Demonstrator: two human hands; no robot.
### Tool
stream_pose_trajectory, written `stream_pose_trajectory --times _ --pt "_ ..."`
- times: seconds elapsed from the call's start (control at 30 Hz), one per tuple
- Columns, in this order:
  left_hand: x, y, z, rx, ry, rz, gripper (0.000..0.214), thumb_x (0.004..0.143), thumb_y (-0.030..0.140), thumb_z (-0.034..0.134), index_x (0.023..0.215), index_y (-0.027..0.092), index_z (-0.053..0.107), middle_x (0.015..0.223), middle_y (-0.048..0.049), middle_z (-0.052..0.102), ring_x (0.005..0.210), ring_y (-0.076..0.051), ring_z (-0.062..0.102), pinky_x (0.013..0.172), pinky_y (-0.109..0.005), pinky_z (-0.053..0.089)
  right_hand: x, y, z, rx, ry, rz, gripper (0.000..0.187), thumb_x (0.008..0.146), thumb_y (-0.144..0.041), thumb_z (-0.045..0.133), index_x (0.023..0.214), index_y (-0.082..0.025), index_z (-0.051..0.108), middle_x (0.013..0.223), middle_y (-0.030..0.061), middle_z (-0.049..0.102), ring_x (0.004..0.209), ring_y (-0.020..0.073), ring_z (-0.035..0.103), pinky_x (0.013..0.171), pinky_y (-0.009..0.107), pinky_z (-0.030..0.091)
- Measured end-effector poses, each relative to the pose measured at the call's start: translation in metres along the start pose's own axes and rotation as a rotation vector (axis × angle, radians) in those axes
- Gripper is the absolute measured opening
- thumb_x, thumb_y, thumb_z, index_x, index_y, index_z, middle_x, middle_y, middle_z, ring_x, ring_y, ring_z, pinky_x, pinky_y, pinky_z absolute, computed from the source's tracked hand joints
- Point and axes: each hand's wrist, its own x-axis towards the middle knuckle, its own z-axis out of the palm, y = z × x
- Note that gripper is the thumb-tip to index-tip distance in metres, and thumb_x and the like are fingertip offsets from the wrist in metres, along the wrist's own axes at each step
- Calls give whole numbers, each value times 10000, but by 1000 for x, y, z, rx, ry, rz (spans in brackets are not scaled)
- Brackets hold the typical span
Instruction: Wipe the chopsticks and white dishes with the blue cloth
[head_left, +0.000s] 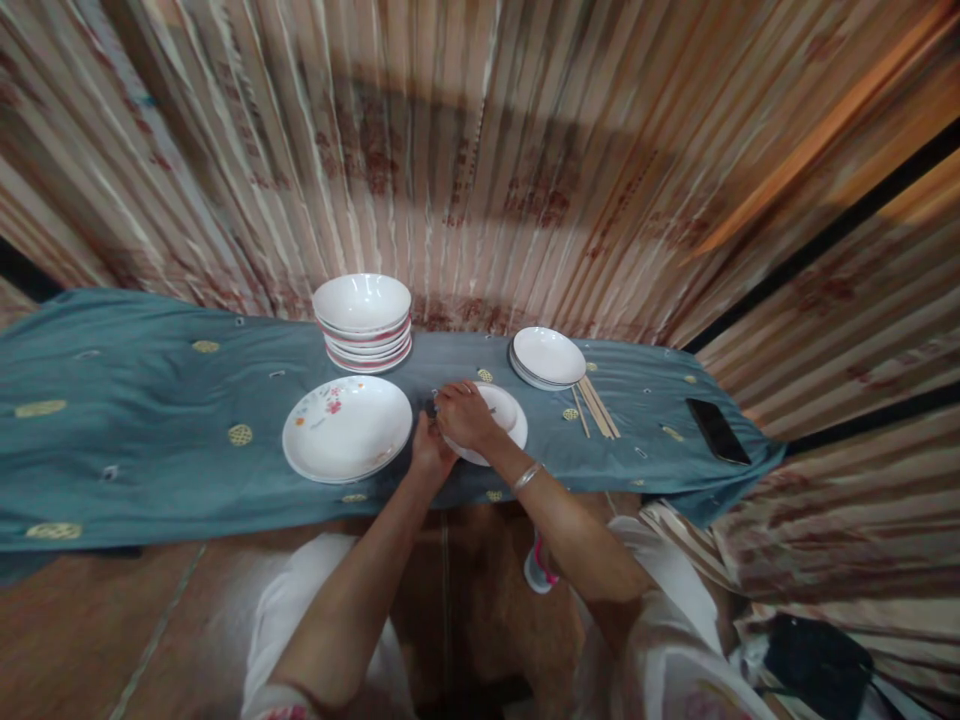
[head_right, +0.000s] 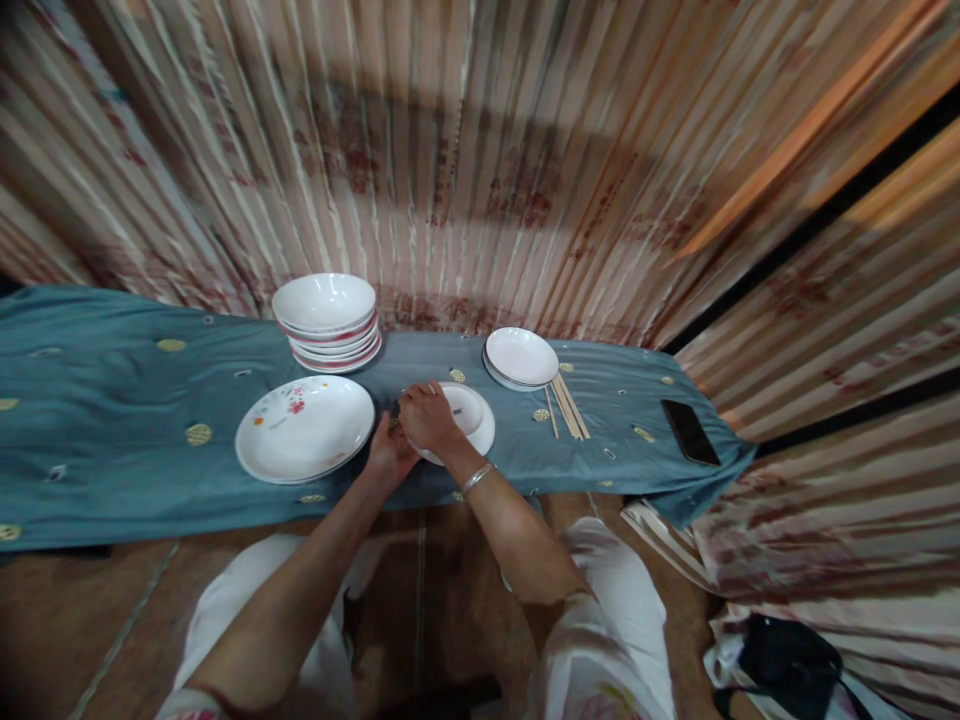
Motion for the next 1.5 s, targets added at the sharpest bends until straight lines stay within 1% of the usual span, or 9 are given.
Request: stream_pose_trajectory --times 0.1,0.37,0.53,0.73,0.8,0.93,1.13,1.27,1.5 --pt "-2 0 3 38 26 -10 480 949 433 292 988 121 655 803 -111 716 1005 -275 646 888 -407 498 9 12 0 24 -25 86 270 906 -189 426 1042 -136 653 1097 104 667 1056 226 566 1026 387 309" --pt "-6 1 9 80 14 -37 548 950 459 251 1195 96 580 977 -136 721 1083 -294 618 949 -431 468 16 54 7 39 -127 337 322 937 -203 359 1100 -122 624 1097 168 667 1021 228 617 899 345 421" --pt "-12 2 11 98 7 -27 565 952 464 224 1160 100 603 983 -143 723 1072 -286 625 941 -414 473 4 75 3 131 -145 506 328 938 -186 363 1125 -153 631 1104 145 684 1028 202 640 875 282 441" --pt "-17 3 16 138 84 -25 535 953 462 240 1096 115 622 890 -123 731 1027 -281 644 920 -415 487 -27 86 5 218 -104 660 381 941 -186 326 1162 -186 636 1113 101 699 1019 201 654 858 256 453" --pt "-17 3 16 143 88 -18 530 954 458 238 1085 118 623 887 -123 730 1023 -282 644 906 -417 494 -40 85 9 288 -32 715 388 940 -188 326 1183 -186 628 1137 95 692 1051 194 642 884 253 448" --pt "-12 2 11 144 71 -11 514 949 467 256 1078 134 626 903 -125 727 1034 -293 632 888 -431 498 -63 75 24 366 171 715 402 935 -163 310 1223 -146 591 1255 112 630 1161 175 585 983 274 417" --pt "-7 2 5 139 65 -4 470 944 471 291 1037 161 632 940 -112 716 1063 -288 616 904 -427 489 -86 54 44 271 380 639 422 938 -176 297 1271 -82 539 1309 180 576 1261 222 506 1038 393 402" --pt "-6 2 5 145 63 -11 476 943 476 284 1022 164 635 948 -117 714 1056 -292 618 887 -428 496 -97 40 49 246 424 610 447 950 -208 288 1282 -22 522 1331 226 540 1291 249 466 1059 425 388" --pt "-7 2 8 146 55 10 485 949 457 271 1033 161 645 868 -103 720 1010 -283 635 880 -414 499 -105 13 46 231 407 582 436 936 -169 307 1286 -21 523 1378 224 490 1331 256 405 1096 449 342"
